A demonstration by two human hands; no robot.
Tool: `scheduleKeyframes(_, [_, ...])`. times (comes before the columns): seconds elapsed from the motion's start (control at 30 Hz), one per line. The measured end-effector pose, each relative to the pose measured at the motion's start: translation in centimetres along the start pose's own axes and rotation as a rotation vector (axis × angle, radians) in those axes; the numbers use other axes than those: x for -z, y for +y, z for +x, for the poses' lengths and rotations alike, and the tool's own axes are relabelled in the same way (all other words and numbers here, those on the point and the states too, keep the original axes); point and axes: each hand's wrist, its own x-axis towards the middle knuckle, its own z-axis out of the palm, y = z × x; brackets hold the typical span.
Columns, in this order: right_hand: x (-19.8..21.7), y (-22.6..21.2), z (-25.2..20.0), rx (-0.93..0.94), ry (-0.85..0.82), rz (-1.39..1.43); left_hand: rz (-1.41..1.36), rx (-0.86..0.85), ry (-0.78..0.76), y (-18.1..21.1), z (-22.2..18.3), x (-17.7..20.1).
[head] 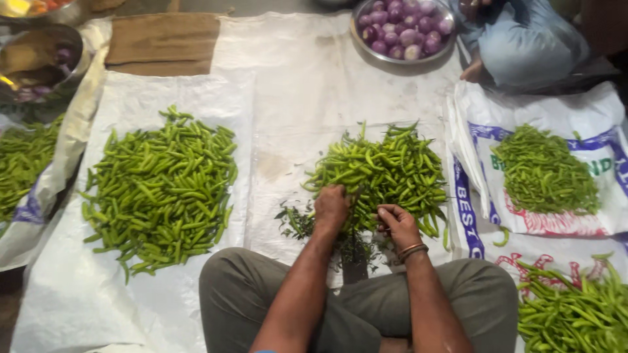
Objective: The person sits cross-legged on the floor and uses a small knife to trim the stems off green chilies. They pick up chilies from a large pile, cut the stems, and place the trimmed chilies into a separate pile on a white sack.
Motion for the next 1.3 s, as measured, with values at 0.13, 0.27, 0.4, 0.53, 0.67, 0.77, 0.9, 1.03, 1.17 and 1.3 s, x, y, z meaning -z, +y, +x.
scheduleKeyframes(0.13, [1.2,-1.1,0.3,0.058,0.108,0.012,-0.231,0.175,-0.065,-0.1,0.1,2.4])
scheduleKeyframes(0.27, [-0.6,-1.7,-1.5,0.137,0.080,-0.022,-0.725,0.489,-0.197,-1.2,-1.8,6.6])
scheduleKeyframes(0.4, [-2.1,-1.6,-3.2,0.004,-0.197,0.119,-0.799,0.223,-0.313,-2.1,-4.3,8.4])
scheduleKeyframes(0.53, [-2.4,0.2,-2.5,-0.027,-0.259,0.147,-0.567,-0.110,-0.300,-1.7,-6.3,5.0])
scheduleKeyframes(0.67, [-1.3,2.4,-0.2,-0.092,-0.176,0.107,-0.468,0.101,-0.033,-2.1,-6.0,0.7])
scheduleKeyframes(0.77, [-0.9,3.5,0.9,-0.058,-0.176,0.162,-0.521,0.193,-0.085,-2.8,-5.1,-1.0])
scheduleKeyframes(0.9, [-1.7,4.7,2.5,-0.041,-0.095,0.100,-0.454,0.211,-0.122,-3.1,-4.5,-2.7])
scheduleKeyframes(1.03, [-0.9,5.5,2.1,-0.139,-0.079,0.029,-0.339,0.253,-0.127,-2.3,-5.4,-4.3])
scheduleKeyframes(1.17, [-1.3,2.7,1.1,-0.169,0.046,-0.144,-0.106,0.346,-0.312,-2.3,-5.2,-2.1])
scheduleKeyframes(1.3, [-1.5,-0.2,-1.9,-0.073,-0.173,0.050,-0.676,0.280,-0.484,-2.8,-6.0,0.7])
